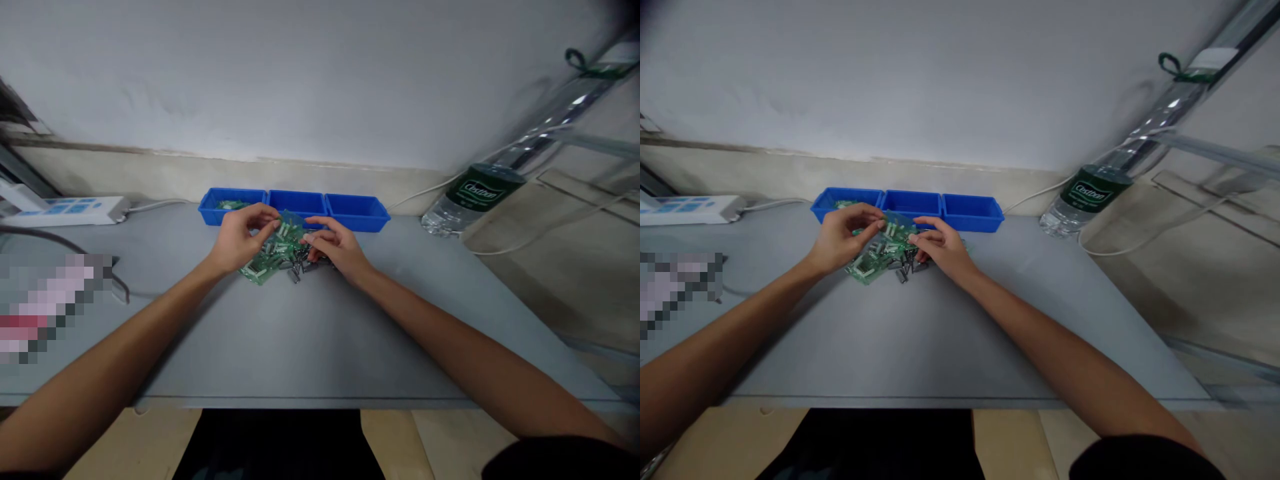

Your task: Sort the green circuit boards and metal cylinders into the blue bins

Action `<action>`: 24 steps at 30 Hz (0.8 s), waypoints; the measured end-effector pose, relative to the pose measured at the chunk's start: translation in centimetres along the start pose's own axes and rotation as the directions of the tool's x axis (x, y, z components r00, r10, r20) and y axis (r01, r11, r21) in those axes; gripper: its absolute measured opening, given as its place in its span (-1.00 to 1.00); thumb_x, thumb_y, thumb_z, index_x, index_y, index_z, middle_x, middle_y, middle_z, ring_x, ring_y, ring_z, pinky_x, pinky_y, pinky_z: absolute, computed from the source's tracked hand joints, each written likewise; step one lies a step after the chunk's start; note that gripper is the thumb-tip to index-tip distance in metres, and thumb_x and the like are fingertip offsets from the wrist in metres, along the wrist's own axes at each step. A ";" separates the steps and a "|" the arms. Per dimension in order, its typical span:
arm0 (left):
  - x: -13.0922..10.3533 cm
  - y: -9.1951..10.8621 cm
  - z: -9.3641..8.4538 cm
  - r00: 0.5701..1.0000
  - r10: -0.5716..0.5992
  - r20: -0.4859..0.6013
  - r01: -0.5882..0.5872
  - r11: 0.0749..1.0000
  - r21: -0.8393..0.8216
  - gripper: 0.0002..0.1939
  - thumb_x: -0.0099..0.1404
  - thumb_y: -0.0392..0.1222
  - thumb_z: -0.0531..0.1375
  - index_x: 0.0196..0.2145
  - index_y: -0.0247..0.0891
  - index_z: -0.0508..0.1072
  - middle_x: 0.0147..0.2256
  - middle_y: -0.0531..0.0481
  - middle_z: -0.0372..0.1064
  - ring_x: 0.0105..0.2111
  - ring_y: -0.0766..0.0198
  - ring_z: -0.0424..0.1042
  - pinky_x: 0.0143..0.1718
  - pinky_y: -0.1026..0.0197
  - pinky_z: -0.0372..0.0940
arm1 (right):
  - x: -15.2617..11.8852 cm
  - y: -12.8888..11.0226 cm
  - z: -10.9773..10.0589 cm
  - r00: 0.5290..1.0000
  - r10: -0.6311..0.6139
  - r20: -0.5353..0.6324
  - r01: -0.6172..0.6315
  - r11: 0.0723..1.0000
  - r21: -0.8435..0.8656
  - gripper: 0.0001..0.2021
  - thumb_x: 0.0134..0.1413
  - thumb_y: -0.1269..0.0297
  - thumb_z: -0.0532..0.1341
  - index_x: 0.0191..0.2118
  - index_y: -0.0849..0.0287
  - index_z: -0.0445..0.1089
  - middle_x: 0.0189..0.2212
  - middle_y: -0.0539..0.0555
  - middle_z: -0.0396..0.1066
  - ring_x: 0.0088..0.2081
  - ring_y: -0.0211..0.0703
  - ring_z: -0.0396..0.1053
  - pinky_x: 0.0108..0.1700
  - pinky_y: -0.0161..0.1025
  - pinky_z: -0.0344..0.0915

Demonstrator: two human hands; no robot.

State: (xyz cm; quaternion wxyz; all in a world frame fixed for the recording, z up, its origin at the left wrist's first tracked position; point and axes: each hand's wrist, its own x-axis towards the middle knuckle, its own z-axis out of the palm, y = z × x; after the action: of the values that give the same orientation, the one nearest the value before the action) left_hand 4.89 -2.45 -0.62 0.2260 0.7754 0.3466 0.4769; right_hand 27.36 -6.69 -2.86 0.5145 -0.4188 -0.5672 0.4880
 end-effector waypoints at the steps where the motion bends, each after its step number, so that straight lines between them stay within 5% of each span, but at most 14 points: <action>1: 0.0 0.1 0.2 0.999 -0.027 0.019 0.028 0.998 -0.049 -0.76 0.31 -0.05 0.29 -0.21 -0.30 0.55 -0.31 -0.11 0.59 -0.29 0.17 0.58 -0.21 0.16 0.50 | 0.0 0.0 0.0 1.000 -0.001 -0.008 0.001 1.000 0.003 -0.47 -0.05 0.03 0.47 0.04 0.05 0.42 -0.35 -0.03 0.54 -0.48 -0.25 0.44 -0.38 -0.25 0.42; 9: -0.9 0.5 1.0 0.949 -0.121 0.292 0.190 0.957 -0.220 -0.70 0.22 -0.02 0.36 -0.21 -0.28 0.53 -0.45 -0.03 0.51 -0.44 0.24 0.52 -0.38 0.20 0.47 | 0.0 0.1 -0.2 0.994 -0.019 0.106 0.031 0.994 -0.106 -0.62 -0.06 -0.08 0.46 -0.34 0.16 0.52 -0.51 -0.01 0.45 -0.47 -0.24 0.39 -0.34 -0.24 0.40; 12: -1.2 0.6 1.0 0.906 -0.116 0.407 0.201 0.964 -0.174 -0.73 0.26 0.01 0.34 -0.41 -0.25 0.49 -0.55 0.03 0.40 -0.54 0.30 0.42 -0.53 0.26 0.35 | 0.0 0.0 -0.1 0.994 -0.013 0.109 0.027 0.992 -0.121 -0.60 -0.07 -0.11 0.45 -0.36 0.15 0.51 -0.50 -0.01 0.44 -0.47 -0.24 0.37 -0.33 -0.23 0.40; 15: -1.4 0.7 1.1 0.910 -0.097 0.404 0.157 0.981 -0.118 -0.61 0.29 0.02 0.31 -0.57 -0.22 0.34 -0.62 0.05 0.31 -0.59 0.34 0.34 -0.60 0.28 0.26 | 0.1 -0.1 -0.1 0.992 -0.011 0.125 0.029 0.990 -0.139 -0.58 -0.05 -0.14 0.43 -0.40 0.15 0.47 -0.53 -0.03 0.40 -0.47 -0.25 0.36 -0.34 -0.24 0.38; 24: -1.3 1.3 1.0 0.906 -0.126 0.405 0.194 0.972 -0.132 -0.66 0.34 0.00 0.28 -0.50 -0.25 0.42 -0.55 0.01 0.40 -0.50 0.26 0.46 -0.47 0.23 0.39 | 0.0 -0.3 -0.1 0.993 -0.008 0.117 0.023 0.991 -0.131 -0.59 0.00 -0.13 0.41 -0.36 0.16 0.48 -0.51 -0.02 0.42 -0.46 -0.25 0.36 -0.34 -0.25 0.35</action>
State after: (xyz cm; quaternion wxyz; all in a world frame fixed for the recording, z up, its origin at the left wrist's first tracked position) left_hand 5.85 -4.28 -0.92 0.3946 0.8021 0.3150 0.3189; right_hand 27.44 -6.72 -2.55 0.4557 -0.4184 -0.6304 0.4688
